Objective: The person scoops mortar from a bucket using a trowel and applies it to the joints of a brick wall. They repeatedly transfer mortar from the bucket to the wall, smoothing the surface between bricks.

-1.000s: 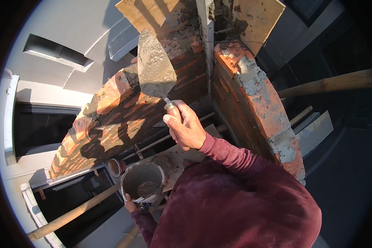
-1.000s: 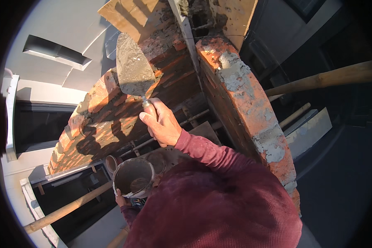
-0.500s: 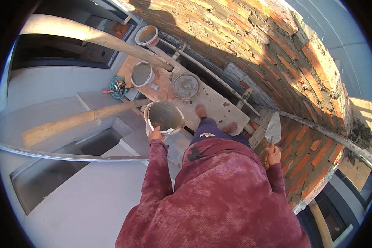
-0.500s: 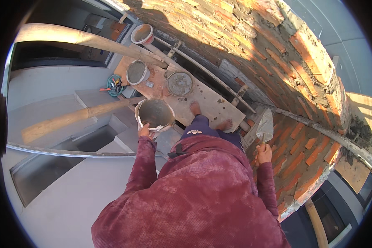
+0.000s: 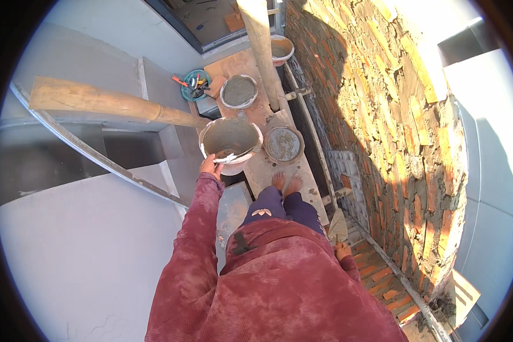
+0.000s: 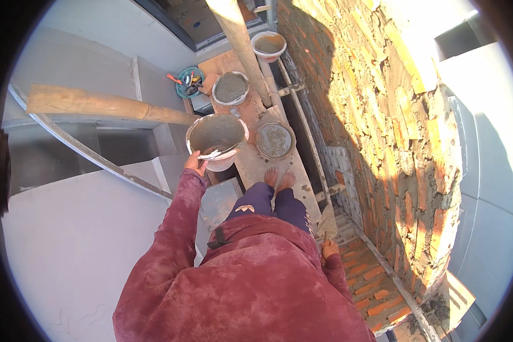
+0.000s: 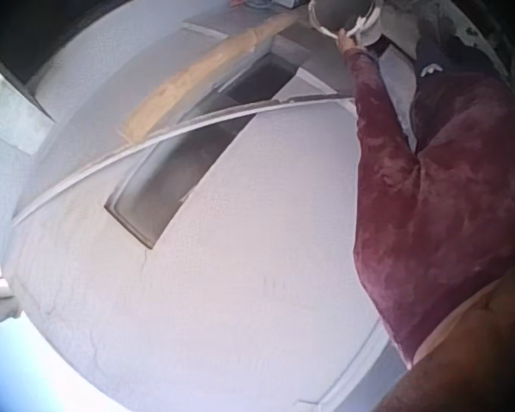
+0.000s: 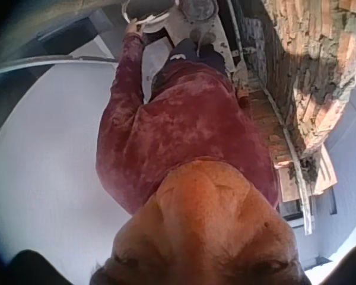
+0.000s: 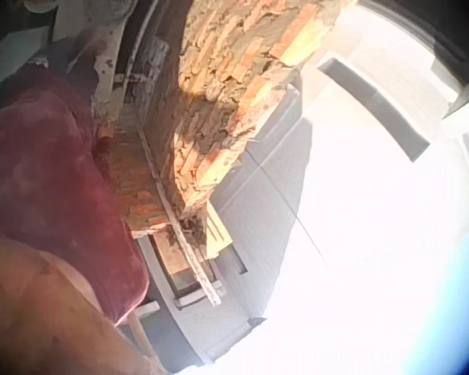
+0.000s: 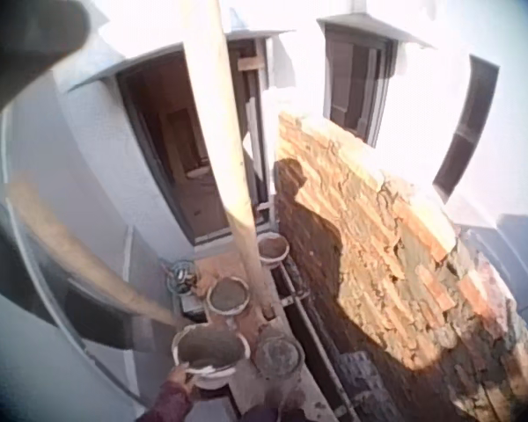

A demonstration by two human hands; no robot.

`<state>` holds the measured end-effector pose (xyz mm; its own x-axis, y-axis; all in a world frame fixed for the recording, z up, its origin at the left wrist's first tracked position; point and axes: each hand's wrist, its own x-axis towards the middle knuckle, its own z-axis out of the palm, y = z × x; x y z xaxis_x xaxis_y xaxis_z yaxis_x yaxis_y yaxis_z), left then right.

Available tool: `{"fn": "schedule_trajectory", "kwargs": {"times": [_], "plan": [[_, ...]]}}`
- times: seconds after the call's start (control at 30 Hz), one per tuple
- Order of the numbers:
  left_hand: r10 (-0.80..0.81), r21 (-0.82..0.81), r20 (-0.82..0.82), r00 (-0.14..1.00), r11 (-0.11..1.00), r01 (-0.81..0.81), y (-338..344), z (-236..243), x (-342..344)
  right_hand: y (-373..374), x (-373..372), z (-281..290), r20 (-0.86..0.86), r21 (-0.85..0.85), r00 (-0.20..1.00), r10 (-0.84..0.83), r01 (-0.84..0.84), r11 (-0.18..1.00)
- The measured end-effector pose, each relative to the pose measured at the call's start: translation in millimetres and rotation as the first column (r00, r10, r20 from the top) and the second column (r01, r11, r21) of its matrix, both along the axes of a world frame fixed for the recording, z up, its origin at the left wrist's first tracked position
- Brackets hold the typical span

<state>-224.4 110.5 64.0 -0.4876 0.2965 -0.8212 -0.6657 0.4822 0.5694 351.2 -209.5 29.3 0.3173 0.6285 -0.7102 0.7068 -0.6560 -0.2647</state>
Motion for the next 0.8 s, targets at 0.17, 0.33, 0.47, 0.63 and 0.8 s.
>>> {"fn": "schedule_trajectory", "kwargs": {"times": [0.17,0.33,0.47,0.63,0.8], "plan": [[0.177,0.187,0.151,0.973,0.961,-0.203,87,11,3,79,23,-18,-0.045,-0.168,0.995,0.085,-0.091,0.982],[0.253,0.228,0.215,0.943,0.926,-0.301,172,-22,-4,191,-13,60,-0.204,-0.190,0.938,-0.282,0.244,0.951],[0.277,0.246,0.271,0.922,0.906,-0.344,243,-52,-25,219,-30,65,-0.272,-0.048,0.935,-0.228,0.223,0.974],[0.257,0.350,0.261,0.931,0.873,-0.339,343,-71,-45,257,-97,91,-0.267,-0.207,0.923,-0.277,0.226,0.952],[0.080,0.413,0.221,0.972,0.895,-0.167,439,-73,-71,258,-123,55,-0.148,-0.242,0.986,-0.081,0.043,0.969]]}}
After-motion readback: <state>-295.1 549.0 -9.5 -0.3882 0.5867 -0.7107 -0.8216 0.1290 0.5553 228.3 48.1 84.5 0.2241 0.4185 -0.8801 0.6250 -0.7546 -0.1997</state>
